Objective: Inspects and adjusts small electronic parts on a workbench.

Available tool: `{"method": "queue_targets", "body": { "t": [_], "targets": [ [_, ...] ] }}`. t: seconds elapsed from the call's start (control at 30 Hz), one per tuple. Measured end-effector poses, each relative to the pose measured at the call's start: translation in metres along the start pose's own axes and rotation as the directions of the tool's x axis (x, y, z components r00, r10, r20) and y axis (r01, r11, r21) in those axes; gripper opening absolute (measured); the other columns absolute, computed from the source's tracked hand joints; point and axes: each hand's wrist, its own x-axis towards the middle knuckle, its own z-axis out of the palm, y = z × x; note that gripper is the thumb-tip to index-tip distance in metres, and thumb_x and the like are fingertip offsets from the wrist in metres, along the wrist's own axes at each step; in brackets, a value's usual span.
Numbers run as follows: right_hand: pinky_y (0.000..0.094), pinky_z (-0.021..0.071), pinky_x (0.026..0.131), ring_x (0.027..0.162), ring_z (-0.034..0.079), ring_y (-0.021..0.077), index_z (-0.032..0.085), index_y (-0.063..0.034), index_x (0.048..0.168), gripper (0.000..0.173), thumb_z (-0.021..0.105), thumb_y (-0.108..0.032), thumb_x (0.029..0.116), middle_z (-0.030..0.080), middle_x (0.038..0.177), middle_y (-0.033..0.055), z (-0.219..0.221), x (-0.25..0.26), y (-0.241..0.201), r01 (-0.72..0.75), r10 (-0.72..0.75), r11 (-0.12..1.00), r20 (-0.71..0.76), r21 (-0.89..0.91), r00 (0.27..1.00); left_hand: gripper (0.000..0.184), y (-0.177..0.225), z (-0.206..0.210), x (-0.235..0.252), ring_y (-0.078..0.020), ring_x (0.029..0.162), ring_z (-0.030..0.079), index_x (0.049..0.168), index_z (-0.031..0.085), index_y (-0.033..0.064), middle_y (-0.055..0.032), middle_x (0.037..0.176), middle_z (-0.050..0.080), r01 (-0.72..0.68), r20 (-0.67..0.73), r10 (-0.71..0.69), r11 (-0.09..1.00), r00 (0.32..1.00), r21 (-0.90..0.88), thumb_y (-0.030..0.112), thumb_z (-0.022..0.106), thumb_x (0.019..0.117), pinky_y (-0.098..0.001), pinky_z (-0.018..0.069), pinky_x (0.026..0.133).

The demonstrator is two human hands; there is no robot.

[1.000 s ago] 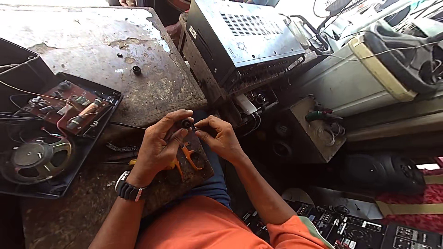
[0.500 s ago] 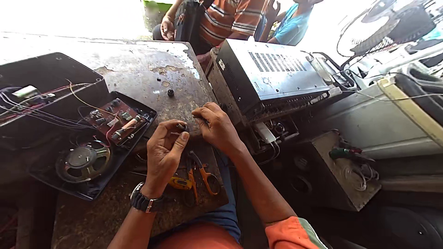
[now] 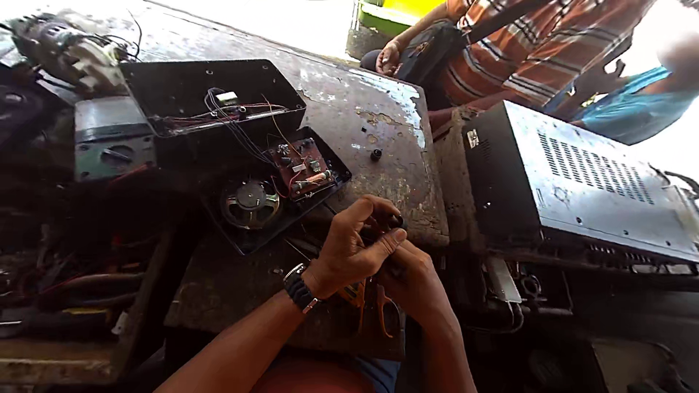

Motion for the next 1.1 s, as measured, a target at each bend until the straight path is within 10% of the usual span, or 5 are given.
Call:
{"method": "queue_targets", "body": {
  "t": [0.23, 0.4, 0.57, 0.8, 1.1],
  "targets": [
    [0.0187, 0.0577, 0.068, 0.073, 0.066, 0.0037, 0.070, -0.0041, 0.098, 0.014, 0.062, -0.015, 0.1024, 0.069, 0.084, -0.0012, -0.009, 0.010, -0.004, -0.022, 0.132, 0.915, -0.249, 0.402, 0.959, 0.020, -0.001, 0.001, 0.001, -0.0169, 0.089, 0.068, 0.106, 0.065, -0.0020, -0.0092, 0.101, 0.068, -0.039, -0.048, 0.041, 0.998, 0.998, 0.040, 0.003, 0.075, 0.0895, -0.0338, 0.0618, 0.081],
    [0.0243, 0.0594, 0.071, 0.077, 0.068, 0.0083, 0.068, -0.0071, 0.114, 0.041, 0.047, -0.042, 0.1079, 0.070, 0.093, 0.0021, -0.012, 0.019, -0.014, -0.002, 0.247, 0.559, -0.164, 0.829, 0.955, 0.019, -0.002, 0.000, 0.001, -0.0174, 0.099, 0.068, 0.100, 0.069, 0.0012, -0.0079, 0.103, 0.069, -0.083, -0.083, 0.090, 0.993, 0.992, 0.087, 0.009, 0.081, 0.0875, -0.0336, 0.0607, 0.087],
    [0.0299, 0.0619, 0.075, 0.078, 0.070, 0.0133, 0.063, 0.0006, 0.115, 0.020, 0.061, -0.016, 0.1031, 0.069, 0.096, 0.0115, -0.012, 0.033, -0.025, 0.033, 0.230, 0.355, -0.121, 0.934, 0.966, 0.014, 0.002, -0.002, 0.005, -0.0148, 0.098, 0.067, 0.101, 0.076, 0.0014, -0.0069, 0.102, 0.068, -0.189, -0.144, 0.211, 0.970, 0.967, 0.153, 0.008, 0.079, 0.0887, -0.0302, 0.0601, 0.087],
    [0.0271, 0.0587, 0.075, 0.078, 0.066, 0.0102, 0.069, -0.0069, 0.120, 0.028, 0.066, -0.027, 0.1006, 0.070, 0.097, 0.0068, -0.035, 0.083, -0.035, 0.044, 0.064, 0.507, -0.089, 0.861, 0.994, 0.020, 0.047, -0.035, 0.028, -0.0148, 0.110, 0.063, 0.109, 0.076, 0.0052, -0.0046, 0.111, 0.067, -0.160, -0.069, 0.200, 0.910, 0.977, 0.382, 0.014, 0.077, 0.0903, -0.0318, 0.0570, 0.093],
    [0.0271, 0.0566, 0.062, 0.069, 0.064, 0.0105, 0.065, -0.0031, 0.109, 0.016, 0.058, -0.017, 0.1052, 0.067, 0.084, 0.0026, 0.007, 0.176, 0.024, 0.298, 0.139, 0.697, -0.530, 0.653, 0.836, 0.101, 0.056, -0.104, 0.100, -0.0364, 0.123, 0.058, 0.156, 0.035, 0.0115, -0.0139, 0.130, 0.064, -0.213, 0.236, -0.200, 0.132, 0.951, 0.968, 0.056, 0.079, 0.0757, -0.0599, 0.0362, 0.110]
  ]
}}
